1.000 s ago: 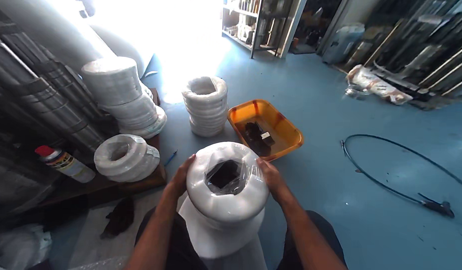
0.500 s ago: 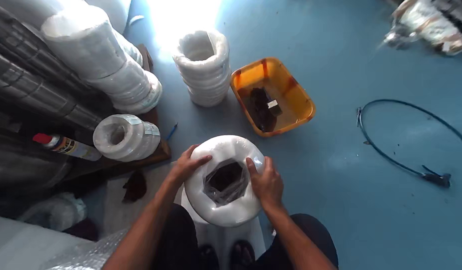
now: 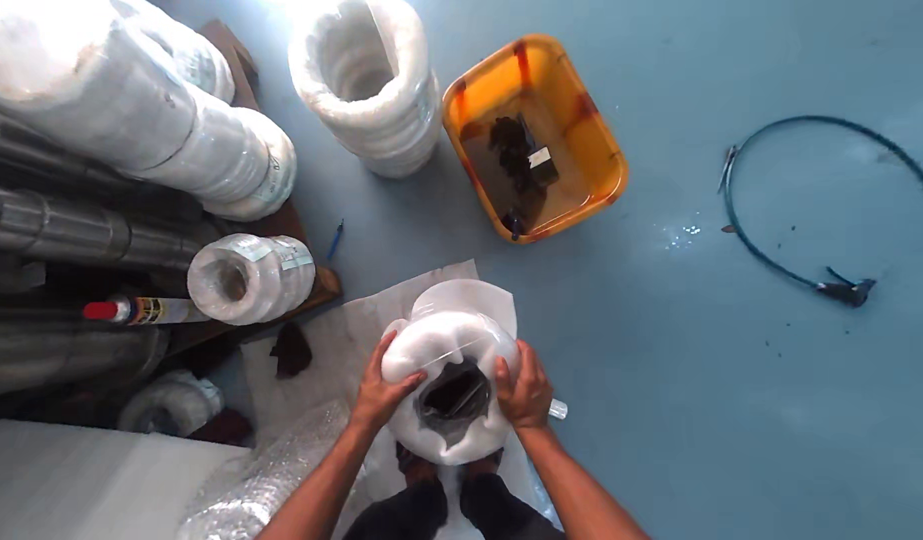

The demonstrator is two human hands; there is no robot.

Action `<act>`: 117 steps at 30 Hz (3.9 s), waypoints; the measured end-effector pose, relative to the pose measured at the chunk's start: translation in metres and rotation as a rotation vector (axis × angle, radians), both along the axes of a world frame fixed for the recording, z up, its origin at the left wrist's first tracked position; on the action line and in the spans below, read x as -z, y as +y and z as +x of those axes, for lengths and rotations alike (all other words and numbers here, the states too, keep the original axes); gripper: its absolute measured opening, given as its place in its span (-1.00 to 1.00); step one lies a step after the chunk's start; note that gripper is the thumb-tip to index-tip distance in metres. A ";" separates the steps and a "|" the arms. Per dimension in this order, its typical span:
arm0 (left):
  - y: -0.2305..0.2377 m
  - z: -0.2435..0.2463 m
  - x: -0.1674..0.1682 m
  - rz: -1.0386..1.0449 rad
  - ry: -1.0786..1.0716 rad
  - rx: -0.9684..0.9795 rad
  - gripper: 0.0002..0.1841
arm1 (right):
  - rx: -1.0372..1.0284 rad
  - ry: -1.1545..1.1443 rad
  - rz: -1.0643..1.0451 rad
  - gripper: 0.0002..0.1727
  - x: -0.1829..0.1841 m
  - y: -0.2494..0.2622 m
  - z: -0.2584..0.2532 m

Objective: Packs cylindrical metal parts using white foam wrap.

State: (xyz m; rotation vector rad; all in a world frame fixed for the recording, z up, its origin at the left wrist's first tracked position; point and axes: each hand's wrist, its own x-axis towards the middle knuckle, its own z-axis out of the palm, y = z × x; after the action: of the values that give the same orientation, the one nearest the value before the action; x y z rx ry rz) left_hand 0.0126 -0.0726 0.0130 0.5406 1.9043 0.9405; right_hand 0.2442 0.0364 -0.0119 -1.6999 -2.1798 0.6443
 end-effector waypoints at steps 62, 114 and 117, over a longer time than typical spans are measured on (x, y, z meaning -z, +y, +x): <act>-0.039 0.115 0.066 -0.592 0.157 0.103 -0.63 | 1.466 0.397 -0.980 -0.35 0.101 -0.232 0.169; -0.011 0.074 -0.037 -0.286 0.500 0.275 -0.52 | 1.153 0.436 -0.947 -0.19 0.167 -0.116 0.099; -0.023 0.102 -0.049 -0.273 0.533 0.459 -0.50 | 0.992 0.211 -1.055 -0.28 0.155 -0.104 0.121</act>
State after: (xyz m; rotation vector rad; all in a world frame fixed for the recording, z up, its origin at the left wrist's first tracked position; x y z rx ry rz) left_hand 0.1150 -0.0961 0.0617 1.0821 2.1851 0.2398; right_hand 0.3651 -0.0674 -0.1674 -2.6213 -0.5467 1.6357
